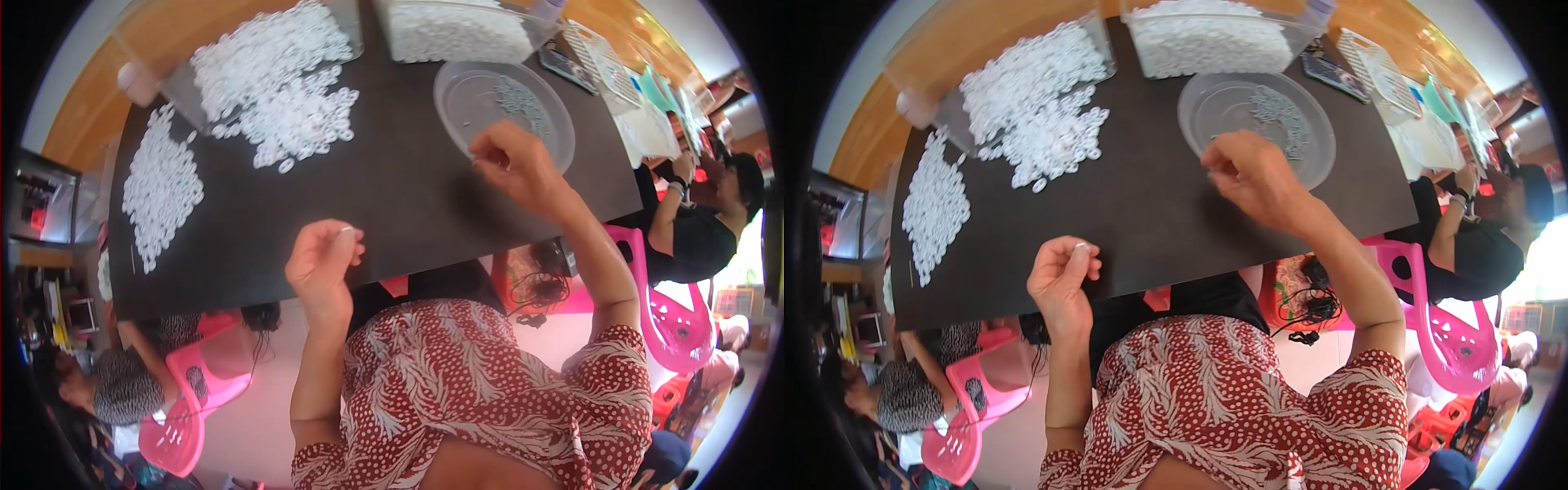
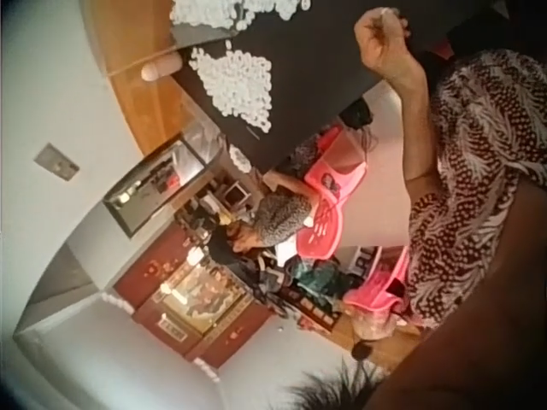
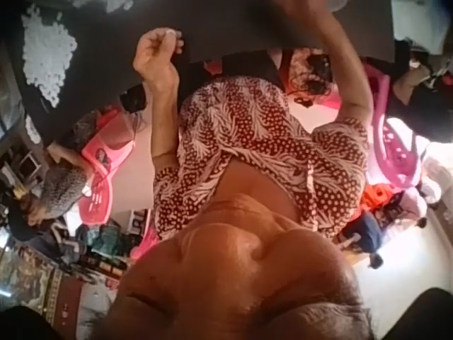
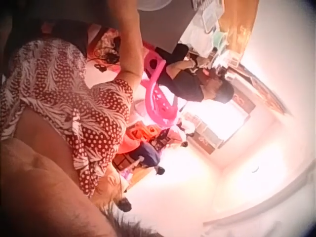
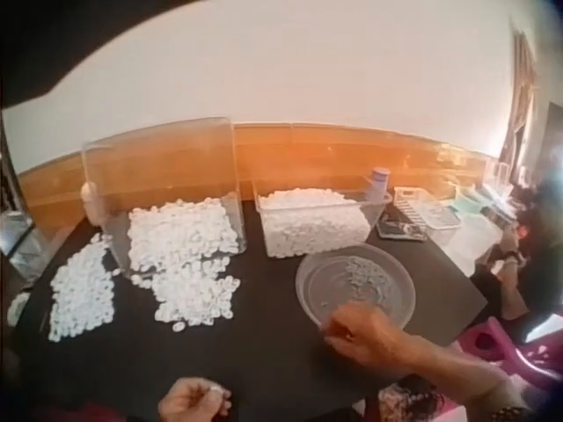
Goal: Manually assembling small white plastic components by inserting grey pins into them at a workbench.
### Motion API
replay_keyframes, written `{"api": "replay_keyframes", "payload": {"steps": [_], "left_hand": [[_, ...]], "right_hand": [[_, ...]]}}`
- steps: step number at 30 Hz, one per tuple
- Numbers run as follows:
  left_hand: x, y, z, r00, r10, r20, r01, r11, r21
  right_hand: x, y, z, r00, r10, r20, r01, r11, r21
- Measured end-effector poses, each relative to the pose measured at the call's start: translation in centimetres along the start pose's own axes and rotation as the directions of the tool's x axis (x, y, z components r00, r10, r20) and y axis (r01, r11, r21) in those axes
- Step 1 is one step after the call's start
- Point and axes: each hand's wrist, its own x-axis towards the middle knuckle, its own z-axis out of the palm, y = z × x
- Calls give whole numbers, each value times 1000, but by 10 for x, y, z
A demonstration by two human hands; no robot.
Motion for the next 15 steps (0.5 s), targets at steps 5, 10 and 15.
{"api": "replay_keyframes", "payload": {"steps": [5, 10, 15], "left_hand": [[-7, 4, -1, 999, -35, -21, 33, 995, -96], [-12, 9, -8, 999, -51, -5, 49, 984, -169], [-16, 11, -11, 999, -21, -33, 15, 988, -154]], "right_hand": [[12, -33, 55, 960, -279, 9, 265, 920, 288], [13, -68, 88, 978, -149, 145, 55, 860, 508], [10, -82, 95, 971, -30, 235, -116, 804, 583]]}}
